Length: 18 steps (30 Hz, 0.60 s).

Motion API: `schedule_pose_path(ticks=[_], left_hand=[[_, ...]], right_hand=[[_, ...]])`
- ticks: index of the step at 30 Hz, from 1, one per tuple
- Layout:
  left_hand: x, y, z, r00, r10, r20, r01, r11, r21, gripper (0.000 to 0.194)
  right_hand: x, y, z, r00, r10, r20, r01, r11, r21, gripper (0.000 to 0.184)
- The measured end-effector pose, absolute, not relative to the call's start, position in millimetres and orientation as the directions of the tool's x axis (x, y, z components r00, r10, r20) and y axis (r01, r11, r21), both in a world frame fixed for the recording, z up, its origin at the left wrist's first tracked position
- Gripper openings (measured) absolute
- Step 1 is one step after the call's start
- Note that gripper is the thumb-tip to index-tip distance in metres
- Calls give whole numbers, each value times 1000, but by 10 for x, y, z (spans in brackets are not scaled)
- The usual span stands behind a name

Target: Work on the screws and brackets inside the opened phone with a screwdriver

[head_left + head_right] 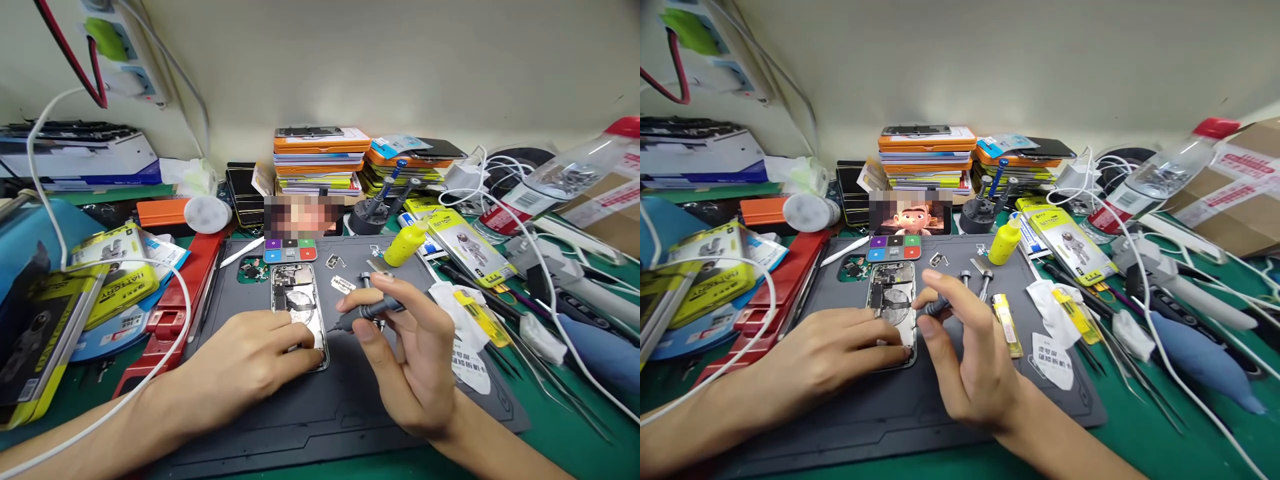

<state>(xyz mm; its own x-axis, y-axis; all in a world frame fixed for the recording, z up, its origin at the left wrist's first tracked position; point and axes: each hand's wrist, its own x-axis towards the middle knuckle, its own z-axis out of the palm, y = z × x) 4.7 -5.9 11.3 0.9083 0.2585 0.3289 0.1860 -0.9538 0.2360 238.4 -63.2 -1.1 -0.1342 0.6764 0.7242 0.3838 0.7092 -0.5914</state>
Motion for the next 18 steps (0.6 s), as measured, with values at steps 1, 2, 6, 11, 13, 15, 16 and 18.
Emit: schedule_pose_path(ticks=[1,2,6,11,13,15,16,18], left_hand=[[53,-61,108,909,259,326,189,-954,232,37],[57,-60,103,907,263,328,194,-954,230,36],[62,-51,96,902,303,307,230,-940,254,35],[86,-93,128,914,327,242,284,-939,195,33],[104,-114,132,923,304,237,279,-951,134,31],[113,-119,127,930,293,220,275,-955,110,29],[113,-113,124,931,297,213,275,-953,127,26],[100,-88,126,903,370,218,311,-913,264,22]], right_hand=[[2384,-630,-13,-130,676,725,383,709,-592,75],[2383,-630,-15,-128,675,727,383,710,-591,75],[2372,-633,-15,-119,679,724,403,700,-590,74],[2367,-650,-2,-102,705,702,420,670,-612,73],[2371,-654,-6,-99,713,694,423,661,-619,74],[2377,-652,-16,-104,713,694,416,665,-620,75],[2379,-647,-19,-99,714,693,408,664,-627,75],[2373,-634,-16,-77,718,692,385,661,-644,74]])
